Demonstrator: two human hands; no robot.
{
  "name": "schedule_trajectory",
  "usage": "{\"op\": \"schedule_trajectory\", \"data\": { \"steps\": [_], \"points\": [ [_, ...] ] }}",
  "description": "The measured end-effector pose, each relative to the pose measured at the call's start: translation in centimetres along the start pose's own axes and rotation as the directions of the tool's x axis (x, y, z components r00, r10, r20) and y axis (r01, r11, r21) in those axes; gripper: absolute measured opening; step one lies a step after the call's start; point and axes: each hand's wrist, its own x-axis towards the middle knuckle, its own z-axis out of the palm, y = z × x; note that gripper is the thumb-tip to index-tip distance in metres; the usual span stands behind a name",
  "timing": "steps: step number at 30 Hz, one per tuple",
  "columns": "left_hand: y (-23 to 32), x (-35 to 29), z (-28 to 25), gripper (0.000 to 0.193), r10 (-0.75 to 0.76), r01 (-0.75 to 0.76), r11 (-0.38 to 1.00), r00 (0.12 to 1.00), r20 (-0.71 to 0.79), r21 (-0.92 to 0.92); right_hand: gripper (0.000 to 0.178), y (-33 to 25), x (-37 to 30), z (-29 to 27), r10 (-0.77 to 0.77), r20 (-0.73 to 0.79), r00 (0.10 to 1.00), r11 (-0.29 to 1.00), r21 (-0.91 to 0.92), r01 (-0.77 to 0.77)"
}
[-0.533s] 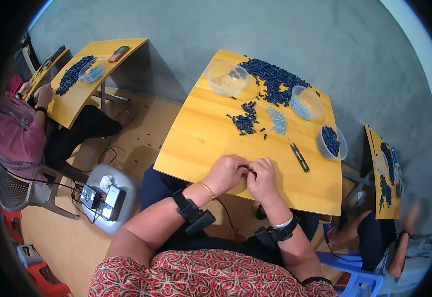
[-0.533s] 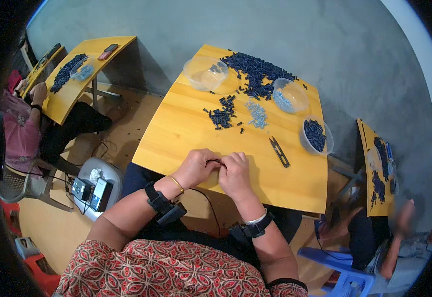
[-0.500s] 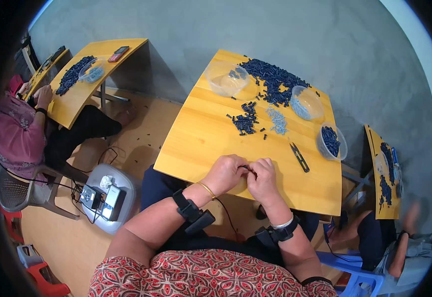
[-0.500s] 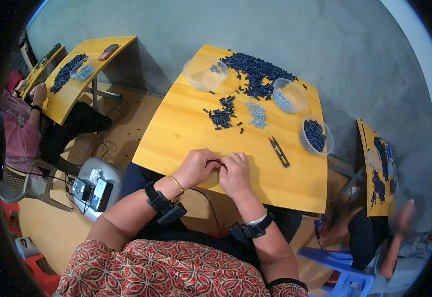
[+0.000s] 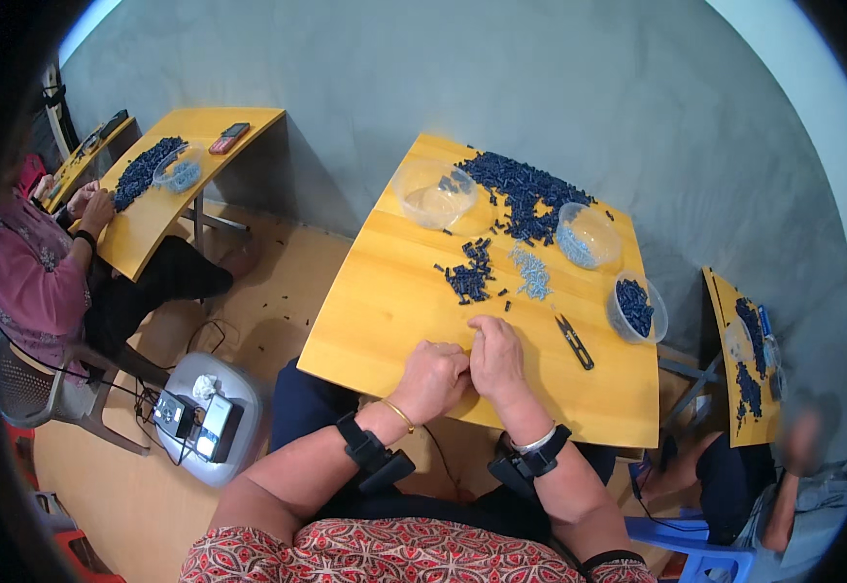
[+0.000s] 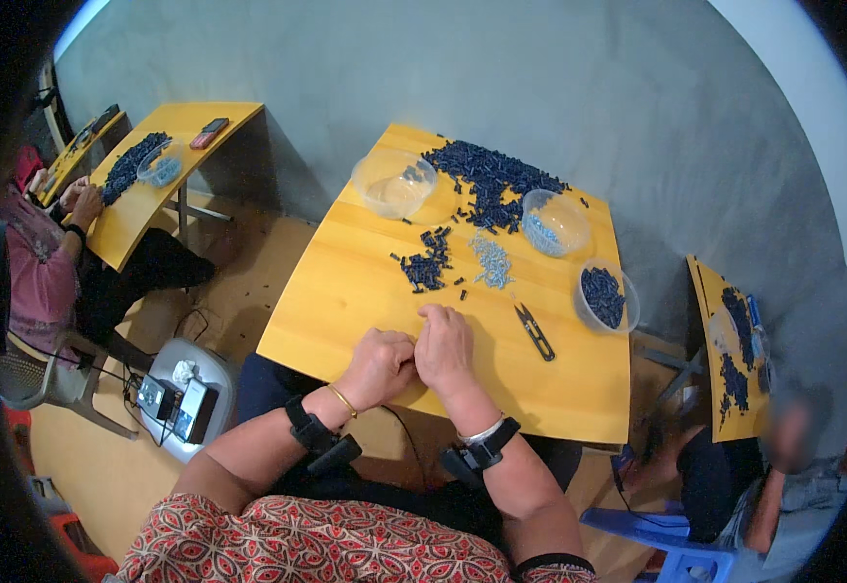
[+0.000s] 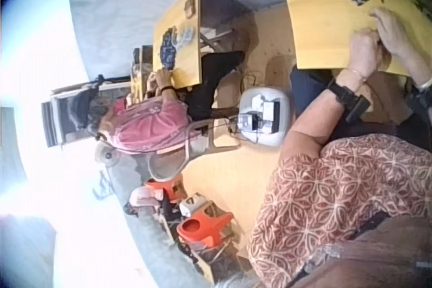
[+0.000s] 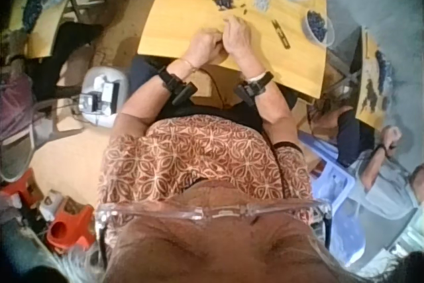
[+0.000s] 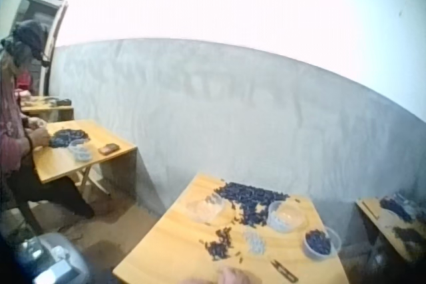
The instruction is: Assembling and sorting small blue plastic industrial components at a workbench.
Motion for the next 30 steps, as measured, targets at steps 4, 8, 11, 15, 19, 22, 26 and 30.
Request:
{"op": "schedule_trajectory", "data": {
  "steps": [4, 8, 11, 15, 19, 22, 26, 30],
  "points": [
    [0.1, 0.1, -0.2, 0.008, 0.022, -0.020, 0.999, 0.998, 0.053, -0.038, 0.014, 0.7, -0.1, -0.2, -0.061, 0.072, 0.996, 0.998, -0.006, 0.062],
    [0.1, 0.2, -0.2, 0.008, 0.026, -0.016, 0.995, 0.994, 0.106, -0.096, 0.013, 0.3, 1.1, -0.5, 0.038, -0.036, 0.999, 0.982, 0.186, -0.031],
    [0.5, 0.5, -0.4, 0.009, 0.009, 0.003, 0.995, 0.993, 0.118, -0.098, 0.013, 0.2, 1.0, -0.1, 0.022, -0.107, 0.994, 0.989, 0.146, -0.006],
    [0.3, 0.4, 0.5, 0.009, 0.000, 0.007, 0.997, 0.995, 0.100, -0.071, 0.012, 0.7, 0.0, 0.4, 0.034, -0.144, 0.989, 0.987, 0.158, -0.011],
    [0.4, 0.4, 0.4, 0.010, -0.002, 0.007, 0.998, 0.996, 0.087, -0.059, 0.011, 0.5, -0.1, 0.3, -0.038, -0.187, 0.982, 0.995, 0.080, 0.053],
    [0.4, 0.2, 0.7, 0.010, 0.002, 0.002, 0.999, 0.998, 0.067, -0.048, 0.011, 0.5, -0.6, 0.3, -0.039, -0.190, 0.981, 0.998, 0.049, 0.050],
    [0.6, 0.2, 0.8, 0.008, -0.007, 0.011, 0.998, 0.998, 0.069, -0.056, 0.010, 1.0, -0.8, 0.2, -0.010, -0.160, 0.987, 0.999, 0.040, 0.017],
    [0.4, -0.1, 1.3, 0.009, 0.016, -0.013, 0.993, 1.000, 0.027, -0.115, 0.008, 0.7, -1.1, 0.0, -0.008, -0.151, 0.988, 1.000, -0.025, 0.005]
  ]
}}
